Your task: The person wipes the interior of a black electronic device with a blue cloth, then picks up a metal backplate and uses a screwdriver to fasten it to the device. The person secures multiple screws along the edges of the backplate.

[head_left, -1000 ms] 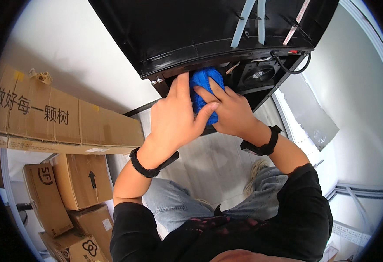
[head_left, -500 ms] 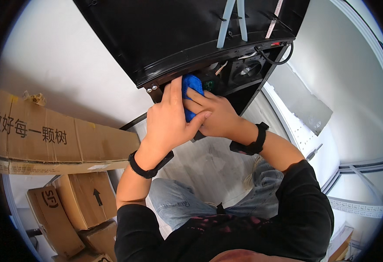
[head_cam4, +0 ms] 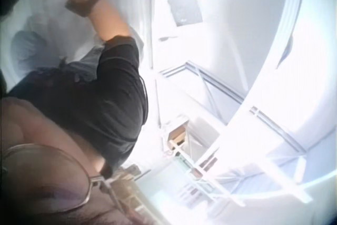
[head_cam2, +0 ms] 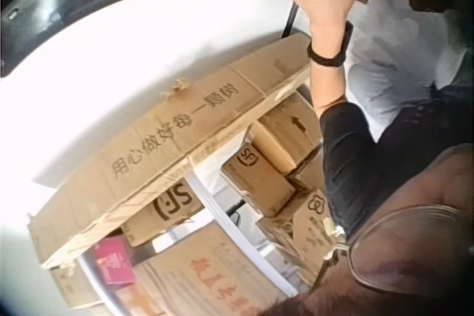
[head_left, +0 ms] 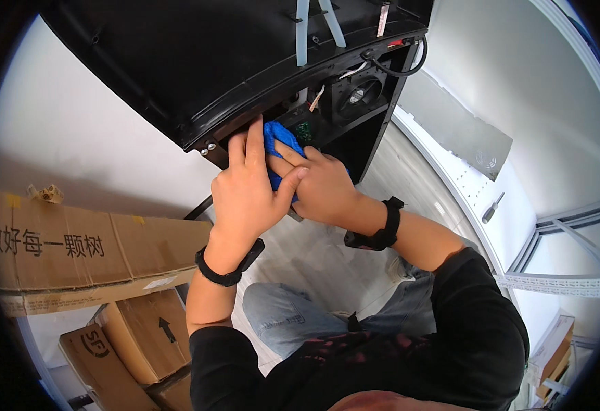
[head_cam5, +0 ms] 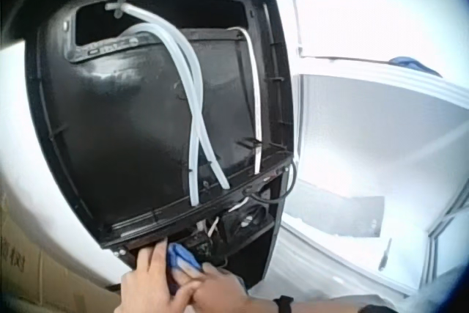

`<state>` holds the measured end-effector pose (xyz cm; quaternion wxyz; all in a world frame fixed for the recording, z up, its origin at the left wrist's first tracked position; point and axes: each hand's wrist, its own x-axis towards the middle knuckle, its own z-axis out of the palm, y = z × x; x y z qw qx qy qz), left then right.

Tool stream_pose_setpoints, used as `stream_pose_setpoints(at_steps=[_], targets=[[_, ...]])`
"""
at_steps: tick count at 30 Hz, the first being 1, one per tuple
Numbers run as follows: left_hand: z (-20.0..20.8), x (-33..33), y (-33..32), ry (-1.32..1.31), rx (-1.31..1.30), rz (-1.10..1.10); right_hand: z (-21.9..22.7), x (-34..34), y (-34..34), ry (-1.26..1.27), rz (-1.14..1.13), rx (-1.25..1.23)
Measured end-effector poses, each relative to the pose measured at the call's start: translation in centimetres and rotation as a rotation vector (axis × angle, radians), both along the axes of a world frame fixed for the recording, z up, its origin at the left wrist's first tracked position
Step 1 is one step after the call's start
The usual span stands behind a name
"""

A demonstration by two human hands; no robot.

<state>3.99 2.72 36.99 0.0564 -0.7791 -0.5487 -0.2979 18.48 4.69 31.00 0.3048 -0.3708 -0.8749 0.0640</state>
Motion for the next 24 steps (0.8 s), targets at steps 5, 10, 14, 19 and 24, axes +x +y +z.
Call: stream_pose_setpoints(at_steps=[5,10,14,19,24], targets=[[-0.1,0.1,-0.1,0.017,-0.009,0.028,-0.4,1.4,0.3,0.065,-0.107,-0.081],[-0.1,0.0,-0.2,-0.005,-0.005,0.028,1.3,3.9,0.1,0.137,-0.072,-0.068],[0.1,0.1,-0.4,-0.048,-0.059,0.001,2.6,7.2,0.4,0.165,-0.056,0.18],[0.2,-0.2,-0.6,-0.027,-0.025,0.014,7.8,7.8,1.7,0.357,0.048,0.275],[0.3,-0.1,-0.7,-0.02,-0.074,0.025,10.1,5.7,3.0,0.264,0.105,0.087]])
